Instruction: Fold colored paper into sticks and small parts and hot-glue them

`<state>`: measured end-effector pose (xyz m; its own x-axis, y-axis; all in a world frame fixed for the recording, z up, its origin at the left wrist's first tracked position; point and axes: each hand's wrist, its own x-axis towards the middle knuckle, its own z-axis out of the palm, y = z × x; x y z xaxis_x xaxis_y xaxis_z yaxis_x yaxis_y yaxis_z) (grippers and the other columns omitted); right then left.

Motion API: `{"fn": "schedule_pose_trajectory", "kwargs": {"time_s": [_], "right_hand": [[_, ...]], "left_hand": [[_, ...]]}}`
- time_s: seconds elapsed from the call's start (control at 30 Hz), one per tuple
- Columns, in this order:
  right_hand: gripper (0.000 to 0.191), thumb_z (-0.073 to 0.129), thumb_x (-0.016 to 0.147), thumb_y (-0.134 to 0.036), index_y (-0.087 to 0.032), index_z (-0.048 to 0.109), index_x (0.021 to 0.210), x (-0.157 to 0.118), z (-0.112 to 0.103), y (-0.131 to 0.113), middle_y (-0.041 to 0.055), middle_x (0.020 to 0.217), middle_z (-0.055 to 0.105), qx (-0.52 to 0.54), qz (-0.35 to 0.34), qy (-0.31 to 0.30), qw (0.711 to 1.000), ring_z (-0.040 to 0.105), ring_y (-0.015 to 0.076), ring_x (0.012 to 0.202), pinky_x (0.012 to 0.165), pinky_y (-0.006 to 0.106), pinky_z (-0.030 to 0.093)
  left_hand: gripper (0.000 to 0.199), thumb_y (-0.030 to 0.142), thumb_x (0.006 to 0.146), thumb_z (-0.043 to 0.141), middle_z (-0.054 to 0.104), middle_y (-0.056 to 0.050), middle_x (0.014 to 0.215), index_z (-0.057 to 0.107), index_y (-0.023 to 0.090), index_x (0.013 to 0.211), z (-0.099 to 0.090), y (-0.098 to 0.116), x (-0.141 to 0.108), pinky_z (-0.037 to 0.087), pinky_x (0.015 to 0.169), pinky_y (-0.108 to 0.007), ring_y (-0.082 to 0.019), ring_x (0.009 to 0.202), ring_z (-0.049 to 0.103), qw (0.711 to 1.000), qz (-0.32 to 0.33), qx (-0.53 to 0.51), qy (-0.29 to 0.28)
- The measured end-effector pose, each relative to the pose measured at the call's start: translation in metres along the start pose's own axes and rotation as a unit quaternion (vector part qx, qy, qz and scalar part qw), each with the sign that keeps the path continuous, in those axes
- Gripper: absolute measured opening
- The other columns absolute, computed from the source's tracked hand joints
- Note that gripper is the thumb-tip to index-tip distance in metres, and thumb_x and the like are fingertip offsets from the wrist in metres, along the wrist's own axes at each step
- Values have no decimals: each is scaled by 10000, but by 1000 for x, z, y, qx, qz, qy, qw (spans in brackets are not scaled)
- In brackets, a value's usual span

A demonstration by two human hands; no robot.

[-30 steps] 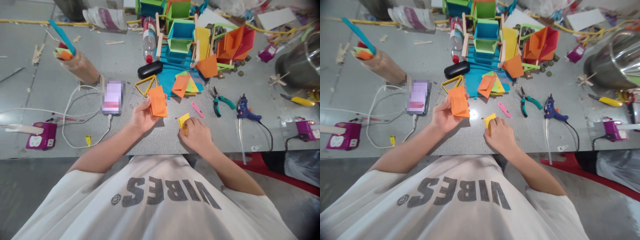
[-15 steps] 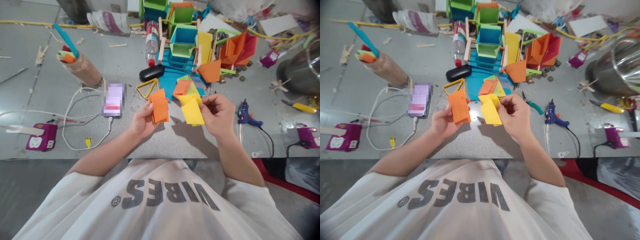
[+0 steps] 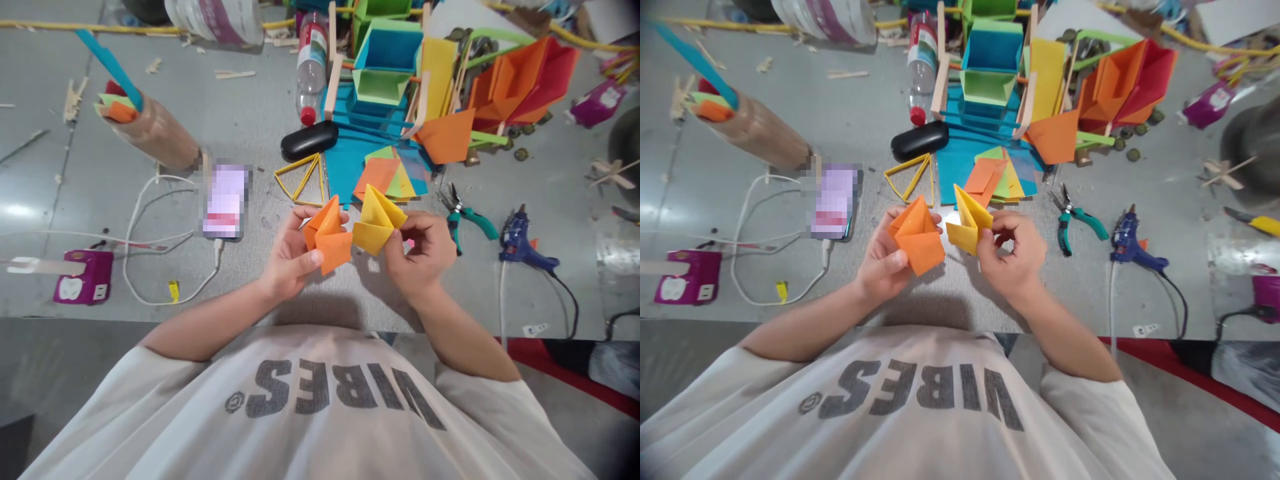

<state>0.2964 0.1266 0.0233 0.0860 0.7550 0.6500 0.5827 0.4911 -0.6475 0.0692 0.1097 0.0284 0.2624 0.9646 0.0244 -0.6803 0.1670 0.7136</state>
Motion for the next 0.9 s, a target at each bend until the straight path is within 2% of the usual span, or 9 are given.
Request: {"fn": "schedule_pose_trajectory", "kwargs": {"time_s": [0.13,0.2,0.33,0.4,0.43,0.6,0.7,0.8,0.9], "right_hand": [[109,730,961,-213,-259,632,951,-6,1,-4,-11,914,729,76,84,-42,993,637,140,729,664,300,531],[102,723,973,-240,-258,627,942,-8,2,-5,-23,870,679,147,152,-75,975,604,136,722,672,299,512],[143,726,936,-290,-263,591,900,-12,9,-5,-45,789,586,297,299,-110,900,498,120,639,578,264,419],[157,726,902,-308,-262,577,879,-12,13,-1,-47,774,566,335,357,-112,865,469,118,624,558,258,398],[154,720,890,-311,-260,576,869,-11,14,3,-47,769,558,340,374,-106,856,458,118,623,558,257,392],[171,720,850,-309,-259,557,827,-6,16,13,-51,715,502,292,397,-56,868,397,117,603,546,259,327],[212,750,848,-307,-263,543,823,-4,17,5,-55,708,478,282,401,-69,869,379,113,597,543,262,323],[251,778,869,-350,-265,545,837,-5,17,-5,-52,722,482,315,418,-104,846,402,119,614,560,270,365],[363,842,873,-489,-270,551,860,-7,18,-8,-43,753,516,376,449,-134,799,462,133,646,583,284,416]], "left_hand": [[524,398,882,962,790,-95,1394,665,282,1298,-3,-3,0,663,995,-380,-250,1232,790,1000,-20,5,-18],[540,413,872,971,790,-90,1376,665,281,1297,-4,-6,1,653,1019,-388,-250,1235,788,1000,-25,8,-12],[567,438,843,983,794,-79,1348,666,286,1288,-4,-9,-1,651,1047,-409,-260,1243,790,999,-33,18,4],[569,468,840,977,797,-85,1357,670,291,1285,-3,-6,-1,667,1028,-442,-288,1231,802,998,-48,18,20],[575,488,836,975,796,-92,1367,678,288,1286,-3,-3,-1,672,1027,-461,-306,1232,806,998,-55,17,30],[606,605,829,942,788,-125,1417,750,241,1274,-2,10,1,672,1090,-521,-366,1258,806,994,-92,-1,59],[657,620,803,953,805,-129,1383,763,231,1297,-1,11,2,671,1115,-552,-382,1253,810,992,-116,-13,54],[697,626,782,971,821,-134,1346,764,229,1316,0,7,2,633,1187,-603,-407,1320,785,990,-129,-10,60],[671,640,778,971,828,-138,1335,793,213,1264,2,3,3,589,1252,-630,-429,1398,745,989,-132,3,61]]}}
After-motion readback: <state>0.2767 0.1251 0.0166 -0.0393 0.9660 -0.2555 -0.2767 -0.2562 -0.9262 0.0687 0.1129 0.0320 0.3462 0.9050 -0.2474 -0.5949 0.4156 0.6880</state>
